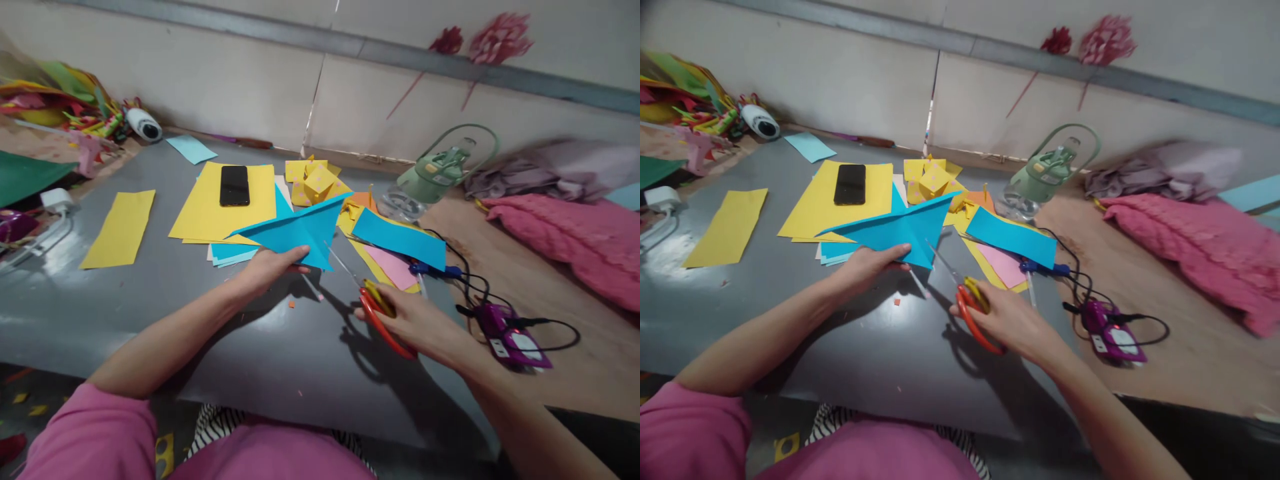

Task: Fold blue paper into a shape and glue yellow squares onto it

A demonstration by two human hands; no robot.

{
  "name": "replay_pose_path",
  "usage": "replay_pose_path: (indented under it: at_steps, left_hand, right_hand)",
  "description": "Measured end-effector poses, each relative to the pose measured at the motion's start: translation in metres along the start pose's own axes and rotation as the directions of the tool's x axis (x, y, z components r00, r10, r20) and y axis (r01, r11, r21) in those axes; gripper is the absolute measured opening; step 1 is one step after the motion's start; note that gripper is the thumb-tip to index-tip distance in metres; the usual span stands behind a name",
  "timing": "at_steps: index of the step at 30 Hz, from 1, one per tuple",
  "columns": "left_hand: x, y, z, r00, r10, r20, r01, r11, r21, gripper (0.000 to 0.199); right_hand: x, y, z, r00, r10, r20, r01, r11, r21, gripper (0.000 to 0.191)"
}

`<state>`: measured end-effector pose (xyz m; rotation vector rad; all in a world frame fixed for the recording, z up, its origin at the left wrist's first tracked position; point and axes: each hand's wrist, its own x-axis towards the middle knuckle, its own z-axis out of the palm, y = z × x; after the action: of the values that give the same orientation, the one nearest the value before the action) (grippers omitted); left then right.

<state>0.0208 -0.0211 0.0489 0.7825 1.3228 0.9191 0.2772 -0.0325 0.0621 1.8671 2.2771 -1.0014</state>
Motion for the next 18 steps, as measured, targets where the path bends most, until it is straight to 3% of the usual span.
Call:
replay_pose_path:
  at_steps: [4, 7, 10, 14, 16, 18]
  left_hand:
    - [0.014, -0.01, -0.004, 0.995, 0.004, 0.098, 0.008, 0.992, -0.124, 0.022]
    - [0.022, -0.015, -0.007, 0.991, -0.07, 0.114, 0.085, 0.988, -0.128, 0.03]
    - [0.024, -0.014, -0.005, 0.981, -0.133, 0.142, 0.157, 0.971, -0.178, 0.026]
    - [0.013, -0.017, -0.008, 0.954, -0.187, 0.233, 0.223, 0.965, -0.139, 0.023]
    - [-0.001, -0.02, -0.015, 0.929, -0.223, 0.296, 0.233, 0.973, 0.004, 0.04]
    - [-0.02, -0.021, -0.025, 0.885, -0.287, 0.365, 0.203, 0.946, 0.252, 0.056]
  right_hand:
    - [-0.003, 0.035, -0.011, 0.97, 0.053, -0.235, -0.146, 0.905, -0.4, 0.03]
    - [-0.007, 0.047, -0.005, 0.923, -0.116, -0.368, -0.107, 0.839, -0.533, 0.031]
    - [-0.003, 0.035, 0.012, 0.818, -0.345, -0.46, 0.014, 0.812, -0.584, 0.032]
    - [0.025, 0.008, 0.036, 0.737, -0.612, -0.285, 0.352, 0.709, -0.612, 0.047]
    - [0.041, 0.002, 0.046, 0.696, -0.674, -0.248, 0.419, 0.662, -0.622, 0.04]
    - [0.053, 0.002, 0.052, 0.649, -0.727, -0.224, 0.455, 0.607, -0.652, 0.029]
